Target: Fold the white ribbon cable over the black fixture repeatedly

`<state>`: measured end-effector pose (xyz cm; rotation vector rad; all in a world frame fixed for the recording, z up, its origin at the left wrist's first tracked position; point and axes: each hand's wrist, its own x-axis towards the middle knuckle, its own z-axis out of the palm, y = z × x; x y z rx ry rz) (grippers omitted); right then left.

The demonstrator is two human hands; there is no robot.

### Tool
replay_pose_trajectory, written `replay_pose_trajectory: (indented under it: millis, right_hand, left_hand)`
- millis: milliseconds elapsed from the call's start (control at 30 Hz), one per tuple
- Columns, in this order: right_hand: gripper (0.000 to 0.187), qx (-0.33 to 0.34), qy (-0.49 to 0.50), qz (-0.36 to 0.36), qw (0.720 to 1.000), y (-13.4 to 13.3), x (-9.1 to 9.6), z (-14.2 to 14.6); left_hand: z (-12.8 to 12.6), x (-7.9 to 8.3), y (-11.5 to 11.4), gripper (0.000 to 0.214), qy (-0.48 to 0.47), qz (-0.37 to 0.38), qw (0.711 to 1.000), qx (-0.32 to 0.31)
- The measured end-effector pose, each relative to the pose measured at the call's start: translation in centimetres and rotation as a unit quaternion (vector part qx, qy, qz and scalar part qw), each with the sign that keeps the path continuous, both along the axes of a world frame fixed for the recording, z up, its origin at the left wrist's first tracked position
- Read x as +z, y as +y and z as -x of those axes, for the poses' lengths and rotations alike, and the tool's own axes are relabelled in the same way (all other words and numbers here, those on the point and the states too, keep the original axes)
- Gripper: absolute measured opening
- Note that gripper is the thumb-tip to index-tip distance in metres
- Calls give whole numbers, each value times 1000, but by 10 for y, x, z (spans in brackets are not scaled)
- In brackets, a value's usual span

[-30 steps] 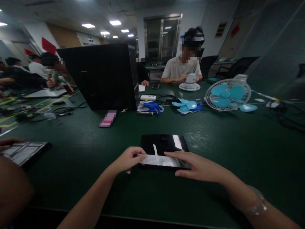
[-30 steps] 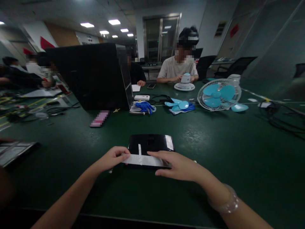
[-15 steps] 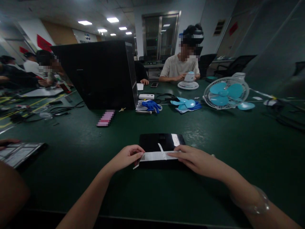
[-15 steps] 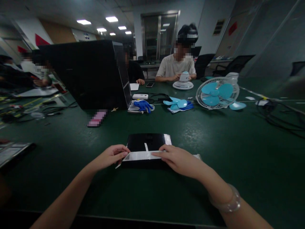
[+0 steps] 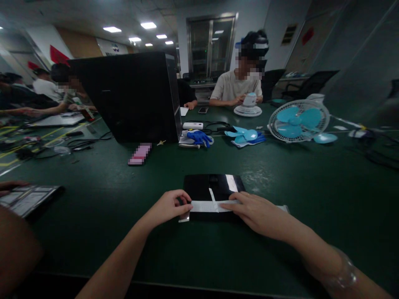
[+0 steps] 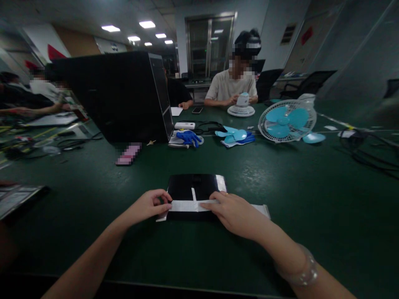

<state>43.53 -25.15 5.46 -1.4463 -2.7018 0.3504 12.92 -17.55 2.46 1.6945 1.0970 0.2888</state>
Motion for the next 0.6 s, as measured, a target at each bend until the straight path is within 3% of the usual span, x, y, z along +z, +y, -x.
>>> replay_pose_trajectory:
  millis: [333,600]
  right_hand:
    - [40,-20,-15,-33,999,-3,-3,8]
    - [44,2,4,-51,999,-1,-3,14]
  left_hand:
    - [-3,7,-4,29,89,-113,989,-21]
    - [-1,7,-4,34,83,-124,988,-28]
